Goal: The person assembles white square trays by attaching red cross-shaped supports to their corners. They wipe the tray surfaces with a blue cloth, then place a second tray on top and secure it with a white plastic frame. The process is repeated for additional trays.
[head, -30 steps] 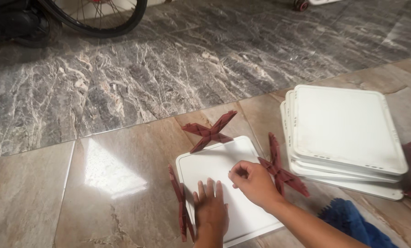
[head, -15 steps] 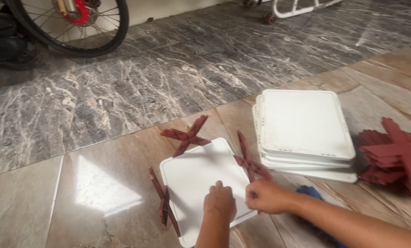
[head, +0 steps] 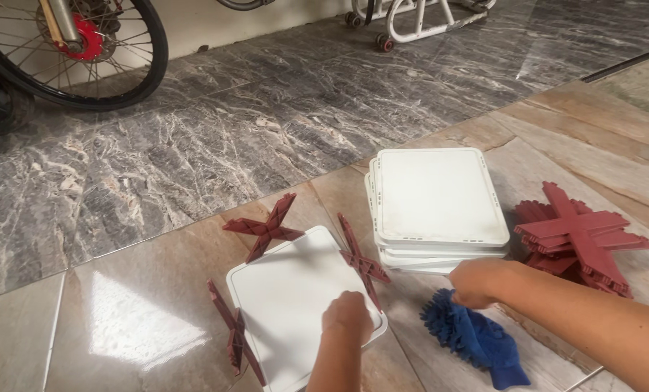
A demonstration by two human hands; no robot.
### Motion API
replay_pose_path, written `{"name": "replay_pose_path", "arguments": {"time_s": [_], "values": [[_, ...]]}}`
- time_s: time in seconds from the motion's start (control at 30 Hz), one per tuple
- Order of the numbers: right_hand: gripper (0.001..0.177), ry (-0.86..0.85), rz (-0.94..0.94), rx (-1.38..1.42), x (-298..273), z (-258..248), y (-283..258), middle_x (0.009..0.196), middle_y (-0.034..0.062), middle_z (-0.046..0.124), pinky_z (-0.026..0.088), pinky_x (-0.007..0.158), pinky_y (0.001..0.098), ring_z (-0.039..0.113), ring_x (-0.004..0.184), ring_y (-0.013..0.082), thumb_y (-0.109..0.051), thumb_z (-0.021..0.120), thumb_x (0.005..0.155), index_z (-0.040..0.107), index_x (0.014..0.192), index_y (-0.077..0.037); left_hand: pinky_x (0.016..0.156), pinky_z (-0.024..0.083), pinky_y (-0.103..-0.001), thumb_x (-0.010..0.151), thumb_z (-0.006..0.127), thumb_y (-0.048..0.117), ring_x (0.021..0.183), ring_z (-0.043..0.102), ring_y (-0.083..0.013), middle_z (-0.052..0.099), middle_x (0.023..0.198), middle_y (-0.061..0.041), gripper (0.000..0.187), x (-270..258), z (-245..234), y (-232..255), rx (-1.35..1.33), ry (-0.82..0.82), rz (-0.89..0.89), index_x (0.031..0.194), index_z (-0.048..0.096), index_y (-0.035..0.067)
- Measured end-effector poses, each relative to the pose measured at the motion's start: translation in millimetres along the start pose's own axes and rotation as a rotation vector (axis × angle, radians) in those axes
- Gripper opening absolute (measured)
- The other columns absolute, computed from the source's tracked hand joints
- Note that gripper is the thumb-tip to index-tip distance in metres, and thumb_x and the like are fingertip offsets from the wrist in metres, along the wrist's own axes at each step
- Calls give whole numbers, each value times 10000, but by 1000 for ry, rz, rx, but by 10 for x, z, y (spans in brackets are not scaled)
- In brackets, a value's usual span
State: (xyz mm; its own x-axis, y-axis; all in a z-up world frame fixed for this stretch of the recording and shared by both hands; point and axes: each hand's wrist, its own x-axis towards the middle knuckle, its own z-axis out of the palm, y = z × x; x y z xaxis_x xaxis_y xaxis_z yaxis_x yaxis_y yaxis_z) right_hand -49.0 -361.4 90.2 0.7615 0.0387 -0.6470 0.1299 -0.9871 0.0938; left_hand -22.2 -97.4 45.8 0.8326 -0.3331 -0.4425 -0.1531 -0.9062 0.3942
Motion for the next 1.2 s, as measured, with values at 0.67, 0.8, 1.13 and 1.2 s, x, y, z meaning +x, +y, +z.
{"name": "replay_pose_path", "arguments": {"time_s": [0.67, 0.8, 1.13, 1.2], "values": [[270, 376, 3, 435, 249, -204, -475, 1128, 127, 735, 520, 972, 435, 673, 1109, 323, -208, 625, 868, 744, 1105, -155, 879, 531, -449, 973, 566, 127, 1051, 649, -318, 650, 1134, -71, 310, 220, -86, 143, -414, 384, -104, 1243, 703, 195], [266, 412, -38, 454, 268, -195, -490, 1105, 133, 743, 516, 972, 434, 678, 1101, 318, -226, 630, 882, 749, 1100, -132, 861, 533, -442, 957, 615, 163, 1030, 653, -318, 653, 1131, -64, 247, 194, -154, 209, -465, 440, -67, 1180, 722, 158], [220, 369, -8, 420, 275, -120, -470, 900, 160, 739, 546, 818, 479, 699, 913, 363, -278, 677, 852, 714, 870, -62, 816, 533, -470, 891, 644, 144, 946, 663, -343, 687, 1006, -98, 131, 318, -112, 105, -325, 512, 19, 987, 728, 113], [221, 349, 11, 408, 282, -72, -425, 875, 168, 725, 538, 799, 493, 690, 894, 373, -276, 683, 839, 694, 848, -56, 810, 531, -480, 891, 653, 194, 936, 658, -351, 675, 996, -116, 141, 330, -82, 102, -290, 507, 37, 979, 706, 97]]}}
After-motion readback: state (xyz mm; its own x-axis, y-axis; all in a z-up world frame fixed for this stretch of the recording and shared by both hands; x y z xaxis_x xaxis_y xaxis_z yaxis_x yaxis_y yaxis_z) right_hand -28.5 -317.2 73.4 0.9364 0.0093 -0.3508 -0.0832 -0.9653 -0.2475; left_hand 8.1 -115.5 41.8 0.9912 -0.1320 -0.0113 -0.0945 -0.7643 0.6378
